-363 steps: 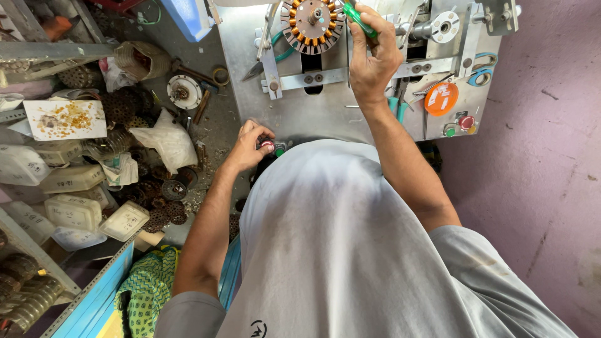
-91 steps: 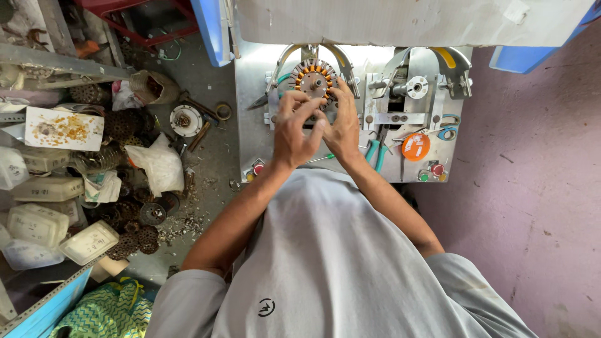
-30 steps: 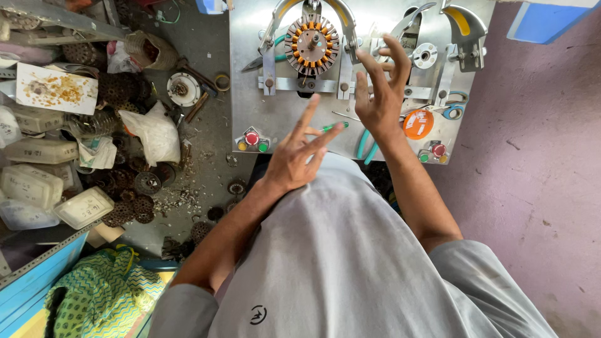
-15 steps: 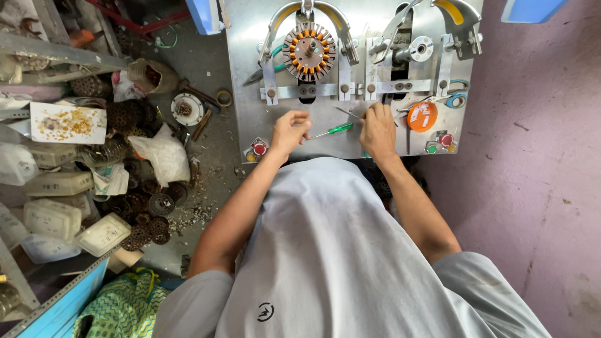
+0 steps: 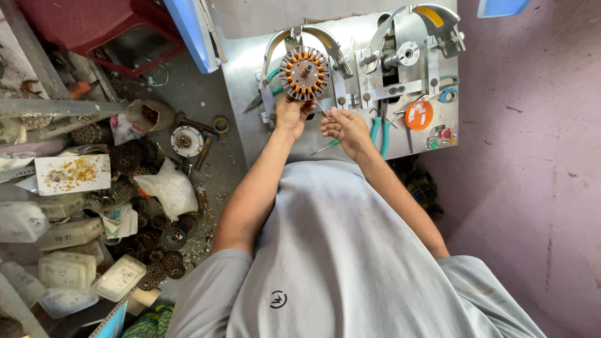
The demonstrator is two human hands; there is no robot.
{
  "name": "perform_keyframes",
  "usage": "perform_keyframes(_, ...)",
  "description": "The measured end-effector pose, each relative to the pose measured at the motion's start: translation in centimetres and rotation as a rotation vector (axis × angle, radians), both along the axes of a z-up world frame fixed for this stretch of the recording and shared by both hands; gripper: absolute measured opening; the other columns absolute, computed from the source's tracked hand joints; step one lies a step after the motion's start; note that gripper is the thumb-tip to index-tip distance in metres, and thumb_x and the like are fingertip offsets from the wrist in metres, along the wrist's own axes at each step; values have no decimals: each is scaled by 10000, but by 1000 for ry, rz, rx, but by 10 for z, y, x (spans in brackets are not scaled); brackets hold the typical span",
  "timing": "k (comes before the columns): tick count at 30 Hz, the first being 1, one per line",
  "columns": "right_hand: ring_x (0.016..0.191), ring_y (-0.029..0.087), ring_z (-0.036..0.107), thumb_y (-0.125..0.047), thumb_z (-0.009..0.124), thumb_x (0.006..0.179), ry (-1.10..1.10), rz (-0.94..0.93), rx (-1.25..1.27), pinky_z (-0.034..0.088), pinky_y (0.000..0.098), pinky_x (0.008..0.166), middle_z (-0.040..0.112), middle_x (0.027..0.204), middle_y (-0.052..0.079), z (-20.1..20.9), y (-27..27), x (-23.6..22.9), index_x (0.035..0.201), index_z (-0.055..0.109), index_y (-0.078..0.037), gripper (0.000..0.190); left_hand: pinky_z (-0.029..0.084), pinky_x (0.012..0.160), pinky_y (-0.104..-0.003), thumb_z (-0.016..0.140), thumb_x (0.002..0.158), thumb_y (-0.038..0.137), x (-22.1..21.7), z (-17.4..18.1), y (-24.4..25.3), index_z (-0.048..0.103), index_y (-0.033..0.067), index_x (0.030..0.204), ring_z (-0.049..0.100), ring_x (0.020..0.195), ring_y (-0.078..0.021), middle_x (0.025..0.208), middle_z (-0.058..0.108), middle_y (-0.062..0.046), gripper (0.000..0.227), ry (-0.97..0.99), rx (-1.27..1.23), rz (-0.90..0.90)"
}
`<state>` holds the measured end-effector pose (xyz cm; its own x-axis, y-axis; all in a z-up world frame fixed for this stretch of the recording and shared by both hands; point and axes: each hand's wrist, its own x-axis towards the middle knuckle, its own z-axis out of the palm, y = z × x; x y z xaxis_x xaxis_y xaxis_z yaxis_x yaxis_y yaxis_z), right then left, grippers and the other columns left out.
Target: The person operates a winding machine to process a motor stator, using a screwdriver to adjust components and pliers to trim wires. They remove the finished stator from the machine and place it on a nearby surface.
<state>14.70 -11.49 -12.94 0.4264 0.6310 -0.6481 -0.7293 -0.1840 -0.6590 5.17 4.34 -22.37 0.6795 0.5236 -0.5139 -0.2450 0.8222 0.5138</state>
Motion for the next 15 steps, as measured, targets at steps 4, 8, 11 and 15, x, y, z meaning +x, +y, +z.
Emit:
perform_keyframes(4, 761, 184, 704, -157, 683, 989, -38, 41, 10, 581, 299, 672, 727, 926, 120, 4, -5, -2, 1117, 683, 46, 240, 617, 699, -342, 687, 905, -46, -2, -9, 0, 688, -21, 1035, 724, 795, -222, 927, 742, -116, 133, -32, -34, -10)
perform_keyframes(8, 670, 174, 666, -142, 680, 1017, -37, 3, -10, 529, 272, 571, 712, 861, 114, -6, 3, -6, 1121, 692, 77, 243, 607, 684, -351, 686, 895, -60, -2, -12, -1, 694, -8, 1015, 715, 766, -211, 919, 742, -98, 131, -58, -81, -8)
perform_keyframes(11, 651, 160, 666, -79, 687, 967, 29, -84, -22, 545, 256, 569, 709, 827, 102, -8, 10, -5, 1136, 649, 15, 197, 592, 665, -346, 701, 885, -74, 0, -18, -5, 709, -3, 988, 703, 748, -211, 897, 737, -102, 125, -56, -78, 12)
perform_keyframes(15, 647, 154, 658, -76, 686, 986, 36, -174, -39, 520, 249, 554, 703, 830, 94, 3, 10, -2, 1119, 664, 26, 169, 564, 606, -323, 695, 838, -89, 9, -22, -15, 709, 38, 921, 670, 680, -183, 828, 717, -65, 152, 49, -93, 93)
